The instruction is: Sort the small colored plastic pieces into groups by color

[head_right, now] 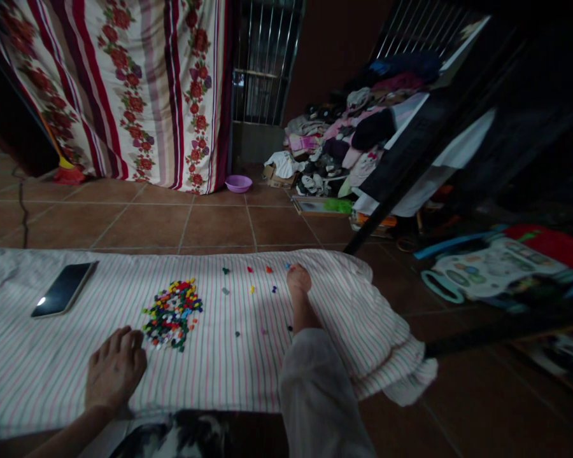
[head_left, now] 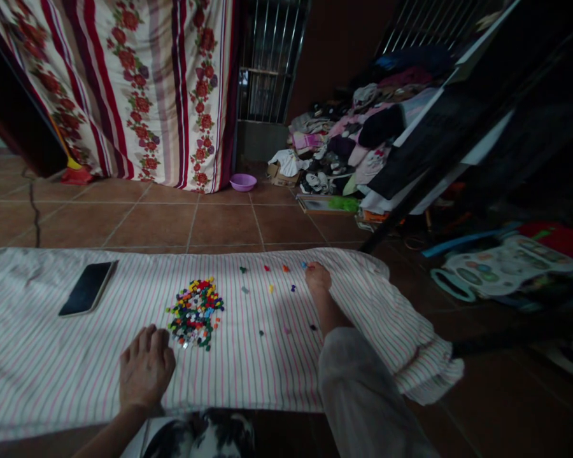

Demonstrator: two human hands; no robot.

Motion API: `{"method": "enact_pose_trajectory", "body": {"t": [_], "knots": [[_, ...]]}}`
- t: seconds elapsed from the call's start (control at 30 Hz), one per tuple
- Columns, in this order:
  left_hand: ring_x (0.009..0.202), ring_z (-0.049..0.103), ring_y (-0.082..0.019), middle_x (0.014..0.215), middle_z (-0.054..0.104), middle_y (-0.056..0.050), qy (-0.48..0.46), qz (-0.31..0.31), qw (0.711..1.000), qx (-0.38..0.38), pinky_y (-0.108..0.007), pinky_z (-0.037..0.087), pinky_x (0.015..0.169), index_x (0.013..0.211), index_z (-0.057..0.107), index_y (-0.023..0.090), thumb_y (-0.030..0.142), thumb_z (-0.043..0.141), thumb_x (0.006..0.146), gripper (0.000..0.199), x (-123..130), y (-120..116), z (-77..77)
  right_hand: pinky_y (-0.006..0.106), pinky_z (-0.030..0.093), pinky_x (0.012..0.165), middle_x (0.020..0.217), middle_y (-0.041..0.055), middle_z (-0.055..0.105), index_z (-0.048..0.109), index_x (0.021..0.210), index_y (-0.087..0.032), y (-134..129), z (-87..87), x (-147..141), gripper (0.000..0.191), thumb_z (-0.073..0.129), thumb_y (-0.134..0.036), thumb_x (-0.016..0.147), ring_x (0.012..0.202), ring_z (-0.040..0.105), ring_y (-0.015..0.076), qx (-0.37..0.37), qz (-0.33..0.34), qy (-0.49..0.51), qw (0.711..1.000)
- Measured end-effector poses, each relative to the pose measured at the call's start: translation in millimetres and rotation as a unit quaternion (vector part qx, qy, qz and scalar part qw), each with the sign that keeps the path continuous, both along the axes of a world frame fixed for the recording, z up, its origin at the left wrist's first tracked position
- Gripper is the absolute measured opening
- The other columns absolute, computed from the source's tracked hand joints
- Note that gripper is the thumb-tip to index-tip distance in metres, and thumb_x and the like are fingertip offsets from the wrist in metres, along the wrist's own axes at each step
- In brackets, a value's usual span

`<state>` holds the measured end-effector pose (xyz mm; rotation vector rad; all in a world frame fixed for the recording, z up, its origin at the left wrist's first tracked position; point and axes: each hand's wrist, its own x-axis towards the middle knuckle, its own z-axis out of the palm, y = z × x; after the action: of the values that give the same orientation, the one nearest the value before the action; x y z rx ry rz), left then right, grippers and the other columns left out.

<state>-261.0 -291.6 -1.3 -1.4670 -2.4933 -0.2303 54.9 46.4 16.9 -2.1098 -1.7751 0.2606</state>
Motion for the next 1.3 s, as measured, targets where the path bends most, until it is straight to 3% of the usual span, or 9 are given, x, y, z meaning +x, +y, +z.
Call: {"method": "enact_pose_trajectory", "body": {"t": [0.3, 0.57, 0.9, 1.1, 1.3], "knots": [[0.117, 0.049, -0.027, 0.124, 0.057, -0.011, -0.007, 0.003, 1.000, 0.003, -0.042, 0.038, 0.090, 0.105, 0.057, 0.019, 0.024, 0.038, 0.087, 0.027, -2, 1, -2.0, 0.024, 0.048, 0.077, 0.098, 0.0059, 0.072, 0.071, 0.101, -0.019, 8, -6.3, 11, 0.032, 0.048, -0.013, 0.080, 0.088, 0.066, 0.0175, 0.015, 0.011, 0.046, 0.999], [0.118, 0.049, -0.028, 0.124, 0.058, -0.012, -0.023, 0.009, 1.000, 0.008, -0.042, 0.037, 0.091, 0.103, 0.059, 0.018, 0.023, 0.040, 0.086, 0.027, 0, 2, 1.4, 0.023, 0.045, 0.078, 0.099, 0.0066, 0.071, 0.070, 0.103, -0.019, -15, -1.6, 5, 0.033, 0.045, -0.014, 0.082, 0.090, 0.064, 0.0164, 0.034, 0.043, 0.031, 0.998], [0.115, 0.049, -0.027, 0.120, 0.058, -0.012, -0.026, -0.002, 0.999, 0.027, -0.042, 0.037, 0.090, 0.099, 0.059, 0.018, 0.023, 0.043, 0.084, 0.023, -1, 0, 4.8, 0.024, 0.046, 0.076, 0.097, 0.0051, 0.072, 0.071, 0.098, -0.021, -69, 2.3, -51, 0.029, 0.046, -0.017, 0.084, 0.085, 0.064, 0.0167, 0.044, 0.172, 0.053, 0.983], [0.115, 0.048, -0.028, 0.119, 0.057, -0.012, -0.030, -0.003, 0.999, 0.034, -0.041, 0.036, 0.090, 0.099, 0.058, 0.018, 0.023, 0.042, 0.084, 0.023, -1, 0, 5.5, 0.024, 0.047, 0.081, 0.094, 0.0042, 0.071, 0.070, 0.096, -0.022, -121, -14.2, -95, 0.027, 0.047, -0.015, 0.083, 0.088, 0.063, 0.0148, 0.076, 0.280, 0.101, 0.952], [0.115, 0.047, -0.027, 0.118, 0.057, -0.012, -0.040, -0.006, 0.998, 0.041, -0.041, 0.036, 0.090, 0.098, 0.059, 0.018, 0.022, 0.042, 0.084, 0.022, 0, -1, 7.6, 0.021, 0.046, 0.076, 0.090, 0.0021, 0.069, 0.070, 0.096, -0.022, -171, -26.1, -135, 0.025, 0.050, -0.014, 0.083, 0.080, 0.063, 0.0126, 0.040, 0.364, 0.130, 0.921]]}}
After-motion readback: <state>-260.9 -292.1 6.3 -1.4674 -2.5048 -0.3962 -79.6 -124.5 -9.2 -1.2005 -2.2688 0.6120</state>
